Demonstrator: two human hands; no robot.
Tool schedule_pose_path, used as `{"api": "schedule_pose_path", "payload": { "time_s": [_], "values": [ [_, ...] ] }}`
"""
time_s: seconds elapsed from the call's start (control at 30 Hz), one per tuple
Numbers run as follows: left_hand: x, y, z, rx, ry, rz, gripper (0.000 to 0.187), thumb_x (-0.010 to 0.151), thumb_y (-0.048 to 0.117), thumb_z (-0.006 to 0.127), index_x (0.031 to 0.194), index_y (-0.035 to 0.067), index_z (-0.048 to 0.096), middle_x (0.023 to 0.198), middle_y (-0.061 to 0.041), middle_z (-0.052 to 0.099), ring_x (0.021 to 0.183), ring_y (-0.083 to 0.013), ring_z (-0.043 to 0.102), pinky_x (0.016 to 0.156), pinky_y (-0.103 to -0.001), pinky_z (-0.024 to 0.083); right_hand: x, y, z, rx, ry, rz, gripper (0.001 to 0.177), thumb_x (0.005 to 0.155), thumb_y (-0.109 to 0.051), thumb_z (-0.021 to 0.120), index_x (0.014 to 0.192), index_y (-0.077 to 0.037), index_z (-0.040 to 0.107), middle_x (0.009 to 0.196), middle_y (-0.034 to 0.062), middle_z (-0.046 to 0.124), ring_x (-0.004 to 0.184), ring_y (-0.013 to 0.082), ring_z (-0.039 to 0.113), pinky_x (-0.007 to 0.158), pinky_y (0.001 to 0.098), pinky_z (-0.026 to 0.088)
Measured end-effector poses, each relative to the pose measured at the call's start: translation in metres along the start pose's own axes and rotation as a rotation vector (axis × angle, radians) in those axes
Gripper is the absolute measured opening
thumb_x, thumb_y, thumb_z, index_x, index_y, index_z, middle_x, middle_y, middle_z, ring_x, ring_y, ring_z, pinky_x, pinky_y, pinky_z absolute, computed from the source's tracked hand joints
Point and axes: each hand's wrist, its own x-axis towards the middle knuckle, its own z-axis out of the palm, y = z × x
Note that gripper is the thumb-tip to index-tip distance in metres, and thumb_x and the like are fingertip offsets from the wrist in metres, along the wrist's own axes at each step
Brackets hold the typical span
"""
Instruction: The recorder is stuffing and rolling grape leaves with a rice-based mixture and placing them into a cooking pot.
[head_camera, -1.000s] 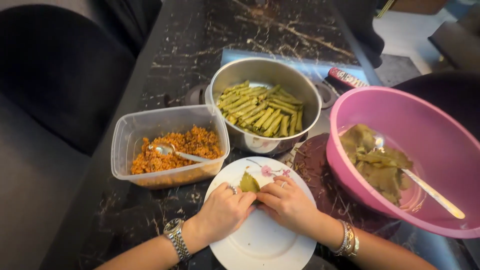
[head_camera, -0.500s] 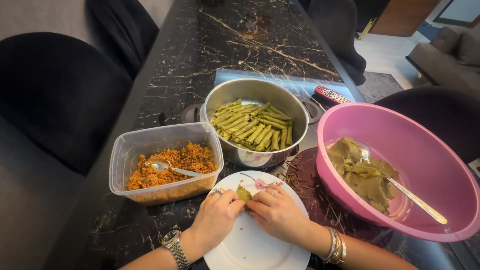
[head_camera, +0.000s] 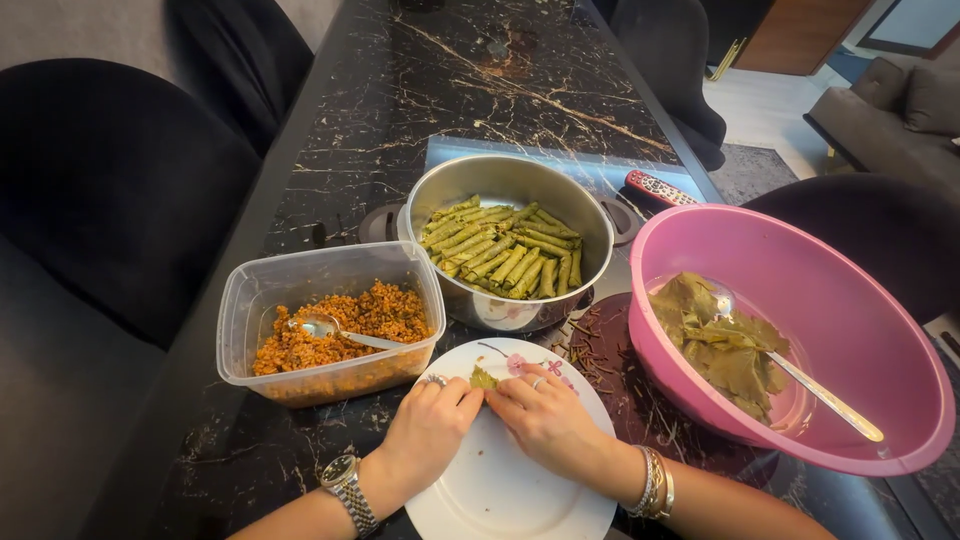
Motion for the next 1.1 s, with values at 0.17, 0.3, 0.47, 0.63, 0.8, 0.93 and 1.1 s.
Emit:
{"api": "schedule_pose_path", "payload": {
  "time_s": [0.17,0.3,0.47,0.63,0.8,0.93,1.1],
  "values": [
    [0.001,-0.002,-0.002,-0.007,0.02,-0.004,0.018,0.083,0.007,0.063,0.099,0.004,0.07,0.09,-0.007,0.064,0.081,-0.0244,0.064,0.074,-0.038,0.052,0.013,0.01,0.0,0.023,-0.013,0.013,0.039,0.075,-0.007,0.071,0.114,-0.006,0.07,0.105,0.0078,0.066,0.107,0.03,0.062,0.108,0.0525,0.041],
    [0.007,-0.002,-0.01,0.0,0.079,-0.017,0.023,0.077,0.006,0.062,0.099,0.002,0.07,0.087,-0.009,0.063,0.082,-0.0256,0.064,0.072,-0.037,0.052,0.019,0.014,-0.002,-0.031,-0.08,0.012,0.042,0.071,-0.007,0.069,0.114,-0.007,0.07,0.108,0.0066,0.066,0.108,0.0283,0.062,0.109,0.0602,0.034],
    [0.006,-0.003,-0.008,-0.005,0.048,-0.049,0.022,0.081,0.006,0.062,0.101,0.002,0.069,0.088,-0.009,0.063,0.081,-0.0256,0.064,0.07,-0.038,0.052,0.01,0.01,0.006,-0.019,-0.066,0.013,0.038,0.08,-0.009,0.067,0.118,-0.005,0.068,0.11,0.0072,0.064,0.111,0.0281,0.061,0.113,0.0558,0.036],
    [0.007,0.002,-0.019,0.025,0.072,-0.029,0.019,0.083,0.005,0.061,0.102,0.002,0.064,0.091,-0.009,0.063,0.081,-0.0255,0.064,0.074,-0.037,0.053,0.027,0.007,-0.005,0.018,-0.056,0.022,0.043,0.076,-0.007,0.065,0.119,-0.002,0.067,0.112,0.0093,0.065,0.11,0.0295,0.062,0.108,0.0572,0.034],
    [0.005,0.002,-0.041,-0.19,0.217,0.235,0.027,0.078,0.016,0.07,0.102,0.008,0.06,0.088,-0.007,0.06,0.081,-0.0264,0.063,0.072,-0.038,0.05,0.029,0.0,-0.02,-0.027,-0.295,0.257,0.021,0.08,-0.009,0.068,0.101,-0.008,0.068,0.102,0.0095,0.066,0.102,0.0309,0.064,0.097,0.0439,0.048],
    [0.001,-0.001,-0.039,-0.265,0.162,0.412,0.027,0.079,0.017,0.074,0.101,0.01,0.06,0.085,-0.005,0.057,0.079,-0.0234,0.062,0.071,-0.037,0.05,0.046,0.013,-0.067,0.133,-0.229,0.391,0.02,0.08,-0.013,0.073,0.099,-0.009,0.072,0.095,0.0091,0.071,0.093,0.0312,0.069,0.079,0.0432,0.055],
    [-0.003,0.0,-0.035,-0.202,0.134,0.456,0.019,0.084,0.016,0.071,0.097,0.009,0.06,0.082,-0.003,0.057,0.077,-0.0198,0.063,0.069,-0.033,0.048,0.146,0.036,-0.138,0.054,0.089,0.476,0.016,0.087,-0.01,0.068,0.101,-0.008,0.075,0.096,0.0126,0.071,0.087,0.0303,0.071,0.077,0.0421,0.056]
  ]
}}
